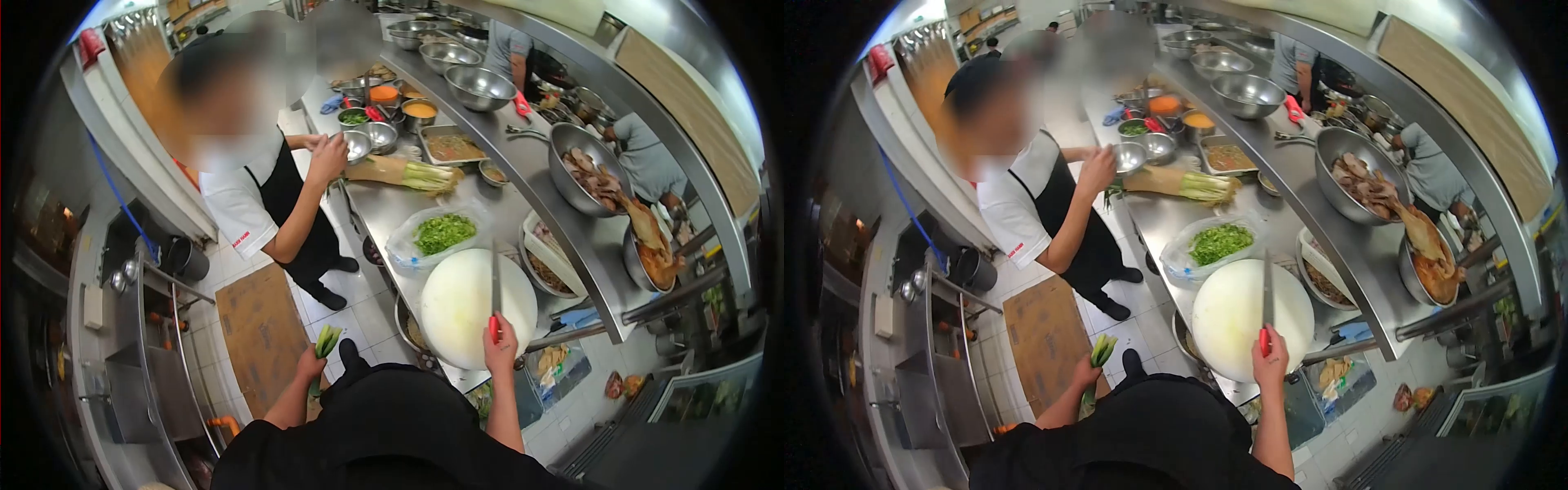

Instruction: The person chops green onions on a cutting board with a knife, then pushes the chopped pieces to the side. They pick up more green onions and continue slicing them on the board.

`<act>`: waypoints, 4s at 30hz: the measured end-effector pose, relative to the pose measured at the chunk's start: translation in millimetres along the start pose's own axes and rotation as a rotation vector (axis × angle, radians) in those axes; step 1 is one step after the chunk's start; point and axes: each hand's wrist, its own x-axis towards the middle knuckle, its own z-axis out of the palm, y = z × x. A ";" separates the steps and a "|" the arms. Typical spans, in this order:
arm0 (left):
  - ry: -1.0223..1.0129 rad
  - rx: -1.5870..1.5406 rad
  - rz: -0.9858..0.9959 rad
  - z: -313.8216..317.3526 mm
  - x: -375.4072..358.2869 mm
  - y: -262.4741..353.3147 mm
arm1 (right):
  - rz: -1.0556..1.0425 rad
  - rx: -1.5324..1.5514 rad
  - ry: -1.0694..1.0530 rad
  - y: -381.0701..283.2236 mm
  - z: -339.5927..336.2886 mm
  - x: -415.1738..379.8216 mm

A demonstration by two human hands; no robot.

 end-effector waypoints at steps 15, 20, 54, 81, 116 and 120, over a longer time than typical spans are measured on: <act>-0.062 0.006 0.046 7.0 37.6 -50.5 | 0.057 0.330 -0.176 -141.8 18.6 36.2; -0.271 0.068 -0.151 0.5 28.5 -98.1 | -0.143 0.020 -0.019 -104.7 49.7 35.7; -0.442 -0.008 0.692 -8.1 153.8 206.5 | 0.108 -0.184 0.277 -29.3 11.3 -85.0; 0.053 -0.263 0.209 -57.6 -60.1 28.8 | 0.086 0.327 -0.296 -122.2 87.5 99.2; 0.132 -0.248 -0.089 -41.3 -242.4 -95.8 | -0.316 0.327 -0.223 -344.1 160.3 255.3; 0.135 -0.267 -0.277 2.5 -299.0 -109.5 | -0.379 0.337 -0.266 -337.7 140.1 242.9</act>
